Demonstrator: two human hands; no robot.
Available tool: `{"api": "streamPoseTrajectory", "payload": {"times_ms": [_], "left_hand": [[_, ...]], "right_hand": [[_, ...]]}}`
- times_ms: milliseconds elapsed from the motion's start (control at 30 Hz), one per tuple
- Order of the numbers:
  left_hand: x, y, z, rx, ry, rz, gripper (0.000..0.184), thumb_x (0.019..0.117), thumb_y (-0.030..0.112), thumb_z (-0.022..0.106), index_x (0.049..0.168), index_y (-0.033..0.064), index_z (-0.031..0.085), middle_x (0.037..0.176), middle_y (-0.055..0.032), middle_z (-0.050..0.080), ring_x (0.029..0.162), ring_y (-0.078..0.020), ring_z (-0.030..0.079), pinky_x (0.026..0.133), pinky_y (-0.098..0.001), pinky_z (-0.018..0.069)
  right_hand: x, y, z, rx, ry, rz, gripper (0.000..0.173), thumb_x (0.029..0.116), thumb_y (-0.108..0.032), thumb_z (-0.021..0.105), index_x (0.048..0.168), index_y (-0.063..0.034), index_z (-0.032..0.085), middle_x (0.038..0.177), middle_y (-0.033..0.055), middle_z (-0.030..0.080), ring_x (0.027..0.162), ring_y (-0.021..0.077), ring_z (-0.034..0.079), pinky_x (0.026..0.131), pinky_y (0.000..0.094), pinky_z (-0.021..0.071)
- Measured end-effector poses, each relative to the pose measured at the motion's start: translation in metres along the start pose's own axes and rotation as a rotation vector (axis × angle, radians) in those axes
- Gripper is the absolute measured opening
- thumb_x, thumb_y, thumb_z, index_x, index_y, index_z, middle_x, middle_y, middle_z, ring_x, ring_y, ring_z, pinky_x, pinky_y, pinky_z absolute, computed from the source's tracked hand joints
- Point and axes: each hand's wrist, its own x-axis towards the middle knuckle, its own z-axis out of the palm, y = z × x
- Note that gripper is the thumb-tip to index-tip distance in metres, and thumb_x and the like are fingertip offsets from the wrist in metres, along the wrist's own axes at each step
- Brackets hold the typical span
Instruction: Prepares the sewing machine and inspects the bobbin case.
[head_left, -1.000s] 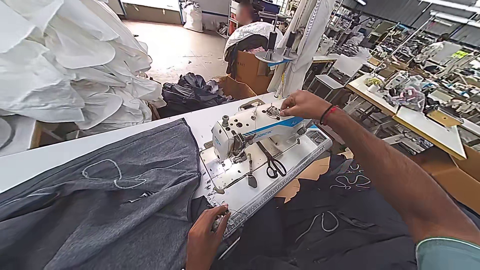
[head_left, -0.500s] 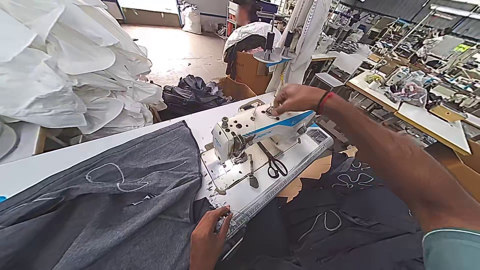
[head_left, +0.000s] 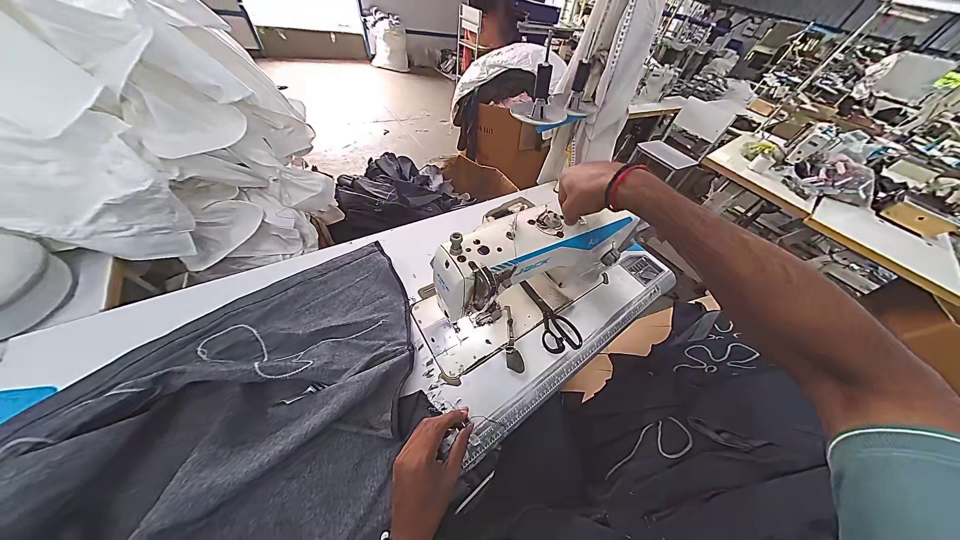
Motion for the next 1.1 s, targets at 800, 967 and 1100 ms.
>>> {"api": "streamPoseTrajectory", "payload": {"times_ms": [800,967,1100], "left_hand": [[-0.002,0.0,-0.002,0.016,-0.012,0.013,0.021,0.0937,0.033,0.071,0.106,0.0174,0.078,0.1,0.0061,0.076,0.091,-0.0014,0.07,0.083,-0.0197,0.0592],[-0.001,0.001,0.0,0.011,-0.027,0.008,0.02,0.0936,0.033,0.072,0.106,0.0183,0.078,0.101,0.0068,0.076,0.091,-0.0009,0.07,0.082,-0.0197,0.0595],[-0.001,0.002,-0.001,0.017,-0.018,0.0,0.02,0.0933,0.032,0.072,0.105,0.0179,0.078,0.101,0.0067,0.077,0.091,-0.0015,0.07,0.083,-0.0202,0.0591]], "right_hand": [[-0.003,-0.004,0.002,0.006,0.039,0.033,0.023,0.0863,-0.022,0.075,0.075,-0.0039,0.069,0.077,0.0169,0.066,0.077,0.0361,0.064,0.067,0.0622,0.0482],[0.004,-0.001,0.008,0.058,0.19,0.048,0.022,0.0868,-0.029,0.07,0.08,-0.008,0.071,0.084,0.0182,0.068,0.085,0.0403,0.067,0.067,0.0649,0.05],[-0.007,-0.005,0.004,0.02,0.037,-0.016,0.022,0.0894,-0.022,0.073,0.076,-0.0059,0.071,0.074,0.0142,0.065,0.074,0.0337,0.063,0.066,0.0605,0.0479]]}}
